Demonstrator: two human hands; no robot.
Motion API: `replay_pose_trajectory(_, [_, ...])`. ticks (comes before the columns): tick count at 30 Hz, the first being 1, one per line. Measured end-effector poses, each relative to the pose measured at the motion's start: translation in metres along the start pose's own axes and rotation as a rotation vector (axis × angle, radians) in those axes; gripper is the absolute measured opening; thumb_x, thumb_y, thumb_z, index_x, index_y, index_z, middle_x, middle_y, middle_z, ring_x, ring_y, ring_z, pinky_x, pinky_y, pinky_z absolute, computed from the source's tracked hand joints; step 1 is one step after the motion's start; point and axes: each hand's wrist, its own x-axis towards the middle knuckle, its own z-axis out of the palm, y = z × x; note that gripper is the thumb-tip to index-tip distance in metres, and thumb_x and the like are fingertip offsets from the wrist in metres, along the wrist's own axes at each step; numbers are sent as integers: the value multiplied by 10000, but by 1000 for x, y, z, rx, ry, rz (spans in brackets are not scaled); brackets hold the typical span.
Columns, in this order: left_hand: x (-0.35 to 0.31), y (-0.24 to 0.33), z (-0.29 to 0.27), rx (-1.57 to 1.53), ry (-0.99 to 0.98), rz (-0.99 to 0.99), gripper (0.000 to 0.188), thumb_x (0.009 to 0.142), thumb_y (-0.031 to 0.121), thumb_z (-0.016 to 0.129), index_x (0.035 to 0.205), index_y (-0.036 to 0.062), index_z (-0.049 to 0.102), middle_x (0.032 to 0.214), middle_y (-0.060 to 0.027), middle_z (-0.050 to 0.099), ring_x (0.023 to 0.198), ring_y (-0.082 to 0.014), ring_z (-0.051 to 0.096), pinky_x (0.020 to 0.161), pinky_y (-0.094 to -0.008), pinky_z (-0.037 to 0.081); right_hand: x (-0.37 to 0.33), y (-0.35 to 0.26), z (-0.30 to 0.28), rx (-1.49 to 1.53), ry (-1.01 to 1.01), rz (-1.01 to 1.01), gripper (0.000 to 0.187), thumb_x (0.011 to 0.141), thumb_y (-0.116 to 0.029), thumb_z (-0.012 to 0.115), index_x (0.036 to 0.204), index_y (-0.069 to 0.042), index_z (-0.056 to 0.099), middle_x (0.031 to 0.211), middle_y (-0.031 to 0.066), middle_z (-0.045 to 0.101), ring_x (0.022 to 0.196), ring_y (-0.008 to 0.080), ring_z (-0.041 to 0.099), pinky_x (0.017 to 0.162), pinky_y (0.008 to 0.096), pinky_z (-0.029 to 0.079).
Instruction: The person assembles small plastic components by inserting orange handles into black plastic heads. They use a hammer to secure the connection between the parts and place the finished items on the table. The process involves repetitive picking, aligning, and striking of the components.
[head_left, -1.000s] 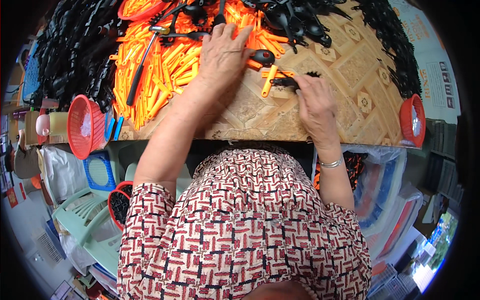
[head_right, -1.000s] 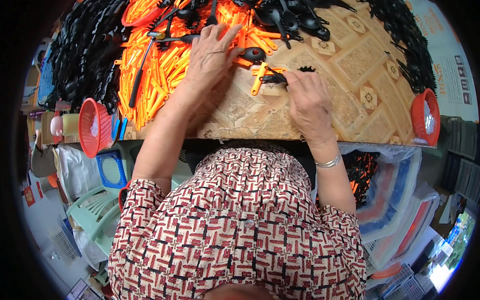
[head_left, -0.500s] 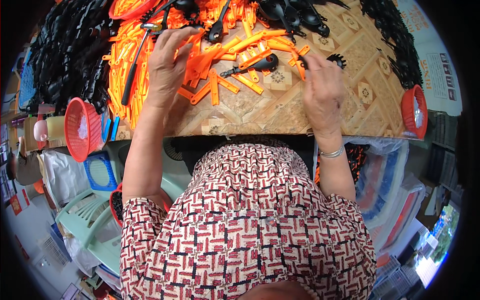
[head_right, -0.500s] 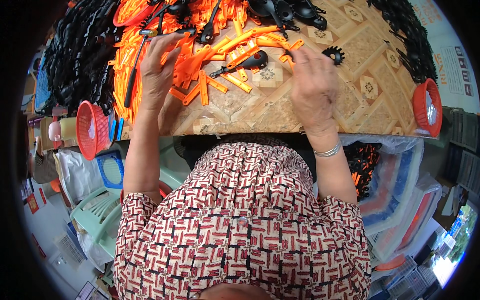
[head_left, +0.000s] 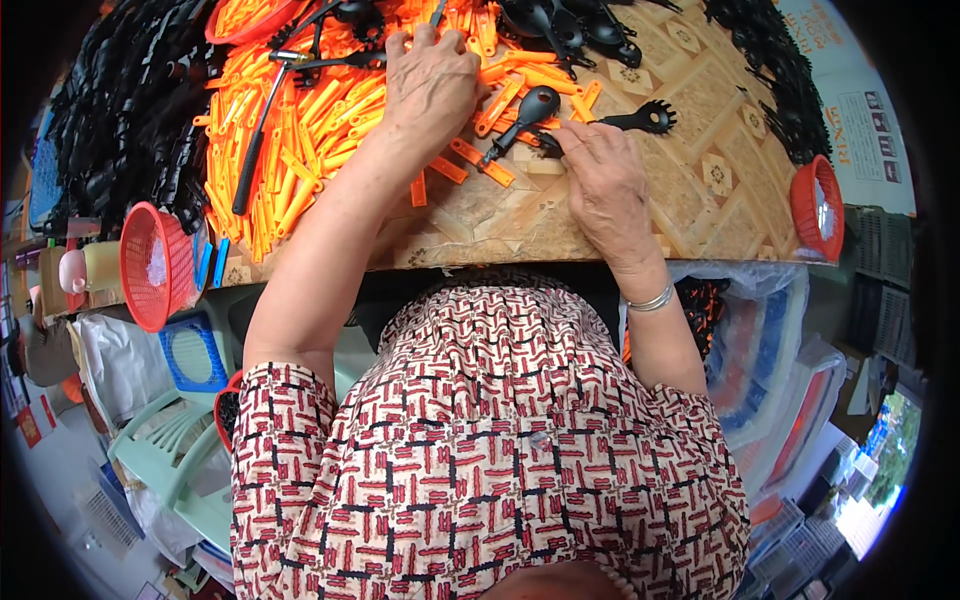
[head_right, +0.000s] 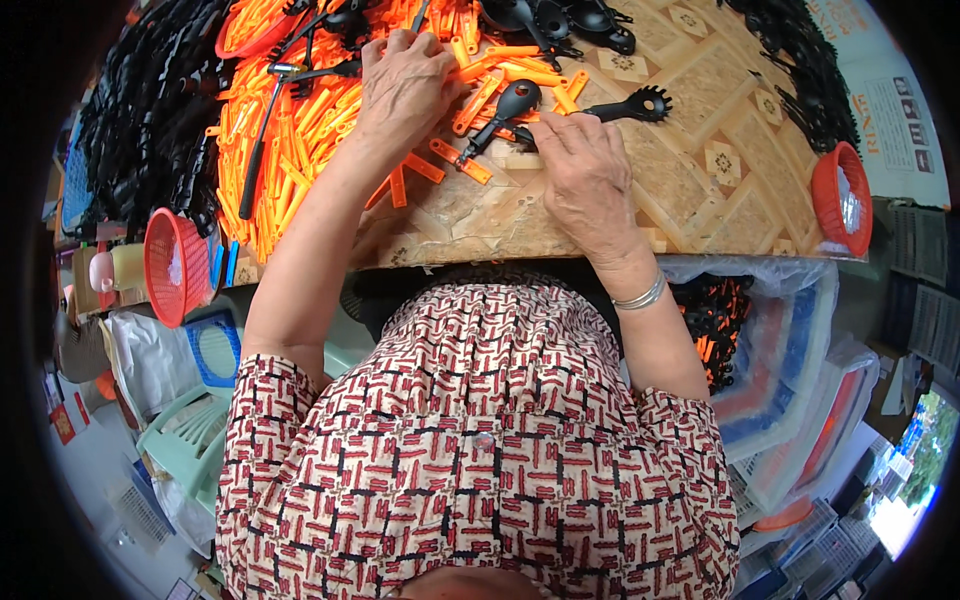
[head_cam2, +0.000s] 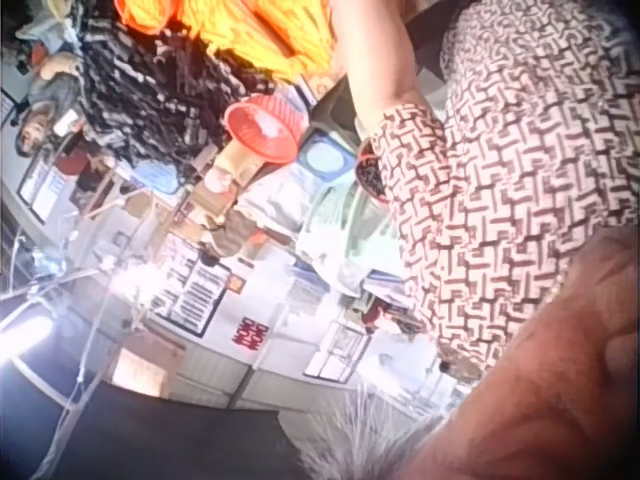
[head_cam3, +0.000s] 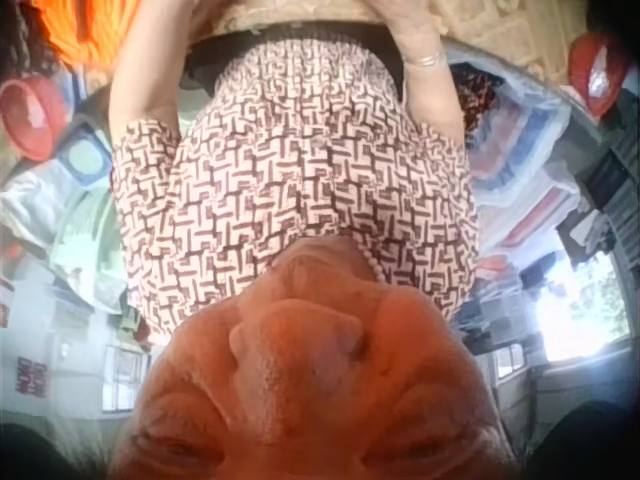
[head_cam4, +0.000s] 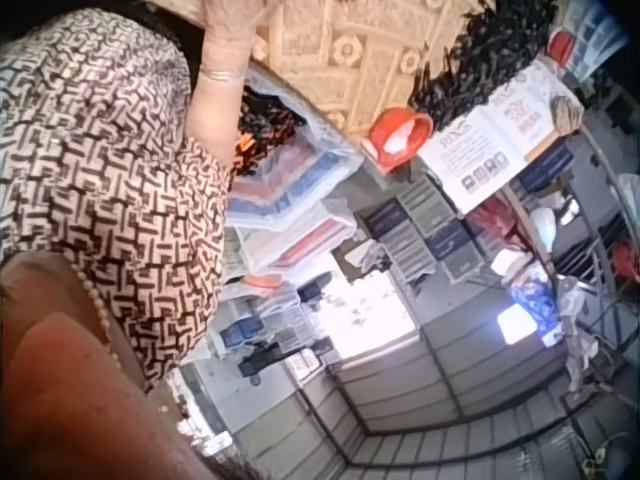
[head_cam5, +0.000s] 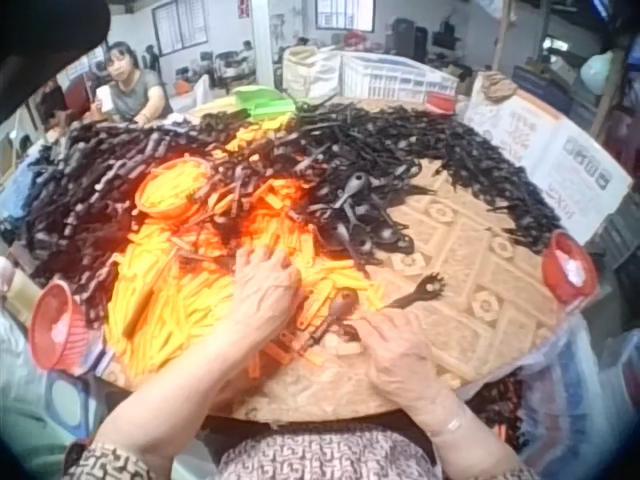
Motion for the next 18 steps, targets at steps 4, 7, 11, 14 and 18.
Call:
replay_pose_trajectory(4, [0, -4, 3, -84, 82, -12, 247, 866, 349, 766, 1019, 156, 760, 1085, -10, 703, 1161, -257, 579, 1049, -473, 340, -5, 1, -11, 207, 89, 162, 316, 892, -2, 633, 1203, 0, 691, 1043, 117, 732, 964, 301, 667, 877, 403, 502])
replay_pose_trajectory(7, [-6, -12, -4, -191, 131, -22, 234, 888, 308, 772, 1070, 161, 762, 1029, -12, 712, 1119, -234, 601, 1025, -435, 354, -10, 1, -8, 560, 124, 379, 292, 948, -4, 633, 1234, 21, 688, 958, 114, 755, 834, 240, 701, 796, 348, 546])
replay_pose_trajectory(11, [-10, -13, -6, -187, 290, -85, 278, 907, 335, 772, 1122, 160, 750, 1015, -28, 688, 1063, -247, 604, 926, -429, 401, -13, -3, -2, 985, 89, 597, 284, 995, -27, 622, 1263, 36, 688, 925, 92, 770, 779, 120, 692, 724, 258, 559])
replay_pose_trajectory(14, [-15, -1, -17, -187, 172, -50, 294, 906, 373, 769, 1111, 162, 750, 1025, -36, 667, 1043, -254, 592, 890, -437, 408, -15, -6, 3, 1093, 68, 642, 289, 1001, -33, 620, 1270, 45, 687, 925, 83, 767, 781, 95, 686, 727, 242, 563])
replay_pose_trajectory(18, [-23, 25, -9, -87, 7, 27, 252, 912, 361, 755, 1047, 149, 741, 1023, -49, 674, 1025, -265, 596, 840, -433, 413, -18, -9, 8, 1203, 66, 709, 296, 1019, -64, 610, 1286, 44, 680, 922, 95, 761, 763, 104, 694, 705, 235, 566])
